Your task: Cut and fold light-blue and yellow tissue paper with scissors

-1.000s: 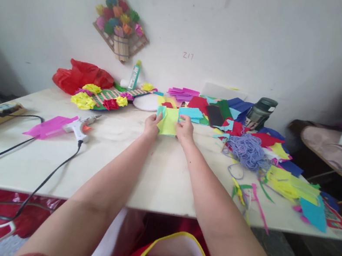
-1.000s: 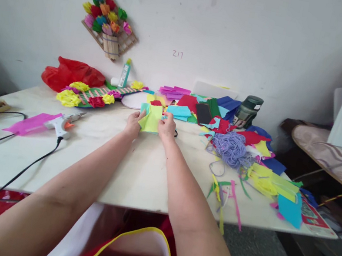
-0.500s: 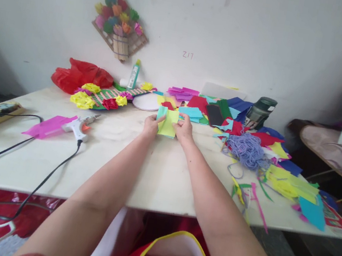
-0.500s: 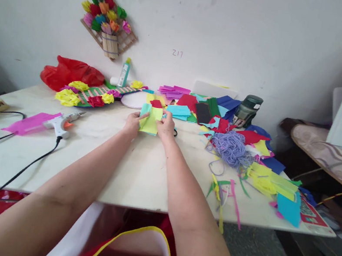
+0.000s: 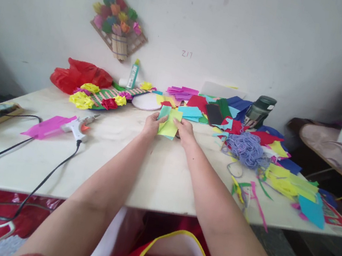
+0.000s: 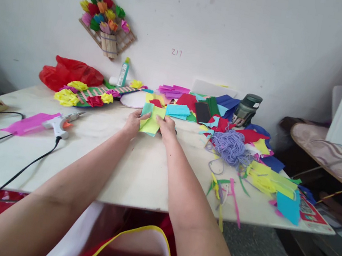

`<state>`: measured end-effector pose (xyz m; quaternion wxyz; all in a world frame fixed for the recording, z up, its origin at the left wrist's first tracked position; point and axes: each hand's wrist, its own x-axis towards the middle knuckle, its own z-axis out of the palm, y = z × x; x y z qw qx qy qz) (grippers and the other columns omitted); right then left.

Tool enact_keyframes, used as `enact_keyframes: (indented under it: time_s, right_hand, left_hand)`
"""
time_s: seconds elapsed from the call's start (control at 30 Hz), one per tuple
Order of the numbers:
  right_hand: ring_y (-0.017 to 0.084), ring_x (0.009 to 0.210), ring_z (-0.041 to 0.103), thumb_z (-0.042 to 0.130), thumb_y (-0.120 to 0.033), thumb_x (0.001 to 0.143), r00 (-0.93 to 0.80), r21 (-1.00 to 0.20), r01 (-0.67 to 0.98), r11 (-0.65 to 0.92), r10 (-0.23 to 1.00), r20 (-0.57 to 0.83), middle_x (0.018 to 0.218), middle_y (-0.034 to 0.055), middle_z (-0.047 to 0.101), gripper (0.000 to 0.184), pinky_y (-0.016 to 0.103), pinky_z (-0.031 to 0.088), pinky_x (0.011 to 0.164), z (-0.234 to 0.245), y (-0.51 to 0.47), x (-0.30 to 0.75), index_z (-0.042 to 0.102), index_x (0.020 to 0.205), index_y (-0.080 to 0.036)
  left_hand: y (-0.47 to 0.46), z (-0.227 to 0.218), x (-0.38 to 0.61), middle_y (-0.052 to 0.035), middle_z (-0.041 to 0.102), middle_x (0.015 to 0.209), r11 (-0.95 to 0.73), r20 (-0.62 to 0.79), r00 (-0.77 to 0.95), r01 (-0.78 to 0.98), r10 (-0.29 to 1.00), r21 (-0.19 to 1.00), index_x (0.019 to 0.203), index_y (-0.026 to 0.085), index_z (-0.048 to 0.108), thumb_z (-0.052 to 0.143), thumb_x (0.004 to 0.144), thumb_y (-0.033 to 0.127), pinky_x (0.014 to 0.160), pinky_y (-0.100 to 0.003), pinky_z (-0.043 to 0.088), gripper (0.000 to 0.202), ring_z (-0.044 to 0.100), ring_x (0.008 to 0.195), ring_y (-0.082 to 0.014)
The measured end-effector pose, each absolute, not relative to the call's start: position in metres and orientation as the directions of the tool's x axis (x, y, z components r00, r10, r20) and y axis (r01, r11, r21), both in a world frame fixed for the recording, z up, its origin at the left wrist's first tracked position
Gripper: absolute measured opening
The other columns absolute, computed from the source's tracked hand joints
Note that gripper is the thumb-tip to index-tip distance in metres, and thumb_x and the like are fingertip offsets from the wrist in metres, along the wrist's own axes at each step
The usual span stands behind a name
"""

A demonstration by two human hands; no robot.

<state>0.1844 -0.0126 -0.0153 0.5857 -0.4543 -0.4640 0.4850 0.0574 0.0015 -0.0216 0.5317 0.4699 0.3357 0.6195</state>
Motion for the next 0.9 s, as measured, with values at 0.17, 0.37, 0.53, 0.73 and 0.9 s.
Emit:
enact_keyframes:
  time_s: [0.17,0.37,0.53,0.73,0.9]
  right_hand:
    - [0.012,0.049,0.055,0.065,-0.029,0.065,0.178,-0.971,-0.203,0.13,0.98,0.094,0.053,-0.0033,0.057,0.016,0.024,0.045,0.049,-0.017,-0.011,0.184,0.059,0.071,-0.016]
    - [0.012,0.05,0.054,0.066,-0.033,0.063,0.272,-0.97,-0.179,0.165,0.956,0.112,0.054,-0.0033,0.057,0.019,0.024,0.045,0.049,-0.016,-0.009,0.186,0.058,0.067,-0.016]
    - [0.011,0.053,0.053,0.064,-0.035,0.063,0.327,-0.971,-0.131,0.198,0.934,0.146,0.056,-0.0032,0.056,0.021,0.023,0.044,0.051,-0.018,-0.007,0.188,0.058,0.066,-0.015]
    - [0.009,0.052,0.045,0.063,-0.038,0.061,0.352,-0.967,-0.081,0.241,0.915,0.198,0.053,-0.0061,0.047,0.023,0.021,0.04,0.051,-0.019,-0.005,0.191,0.053,0.059,-0.017]
    - [0.008,0.052,0.04,0.056,-0.046,0.067,0.345,-0.968,0.026,0.25,0.907,0.244,0.051,-0.0064,0.04,0.031,0.021,0.035,0.048,-0.017,-0.008,0.191,0.044,0.056,-0.019]
  left_hand:
    - [0.006,-0.025,0.056,0.0,0.062,0.059,-0.185,0.191,0.026,-0.153,0.981,0.971,0.073,0.013,0.063,0.08,0.047,0.036,0.06,-0.028,0.046,0.039,0.06,0.061,-0.0178]
    - [0.0,-0.024,0.053,-0.0029,0.066,0.068,-0.123,0.145,0.154,-0.144,0.977,0.982,0.083,0.012,0.067,0.082,0.044,0.032,0.063,-0.029,0.048,0.046,0.062,0.063,-0.0178]
    - [-0.007,-0.018,0.053,-0.0062,0.069,0.073,-0.052,0.107,0.246,-0.221,0.963,0.974,0.088,0.011,0.066,0.084,0.042,0.027,0.066,-0.032,0.05,0.051,0.065,0.069,-0.0209]
    - [-0.011,-0.016,0.054,-0.0078,0.07,0.075,-0.001,0.108,0.357,-0.289,0.928,0.957,0.088,0.011,0.067,0.084,0.044,0.028,0.068,-0.033,0.052,0.05,0.066,0.075,-0.0236]
    - [-0.011,-0.016,0.054,-0.007,0.07,0.077,-0.021,0.122,0.328,-0.296,0.937,0.955,0.09,0.011,0.065,0.084,0.046,0.026,0.065,-0.03,0.051,0.051,0.066,0.074,-0.0216]
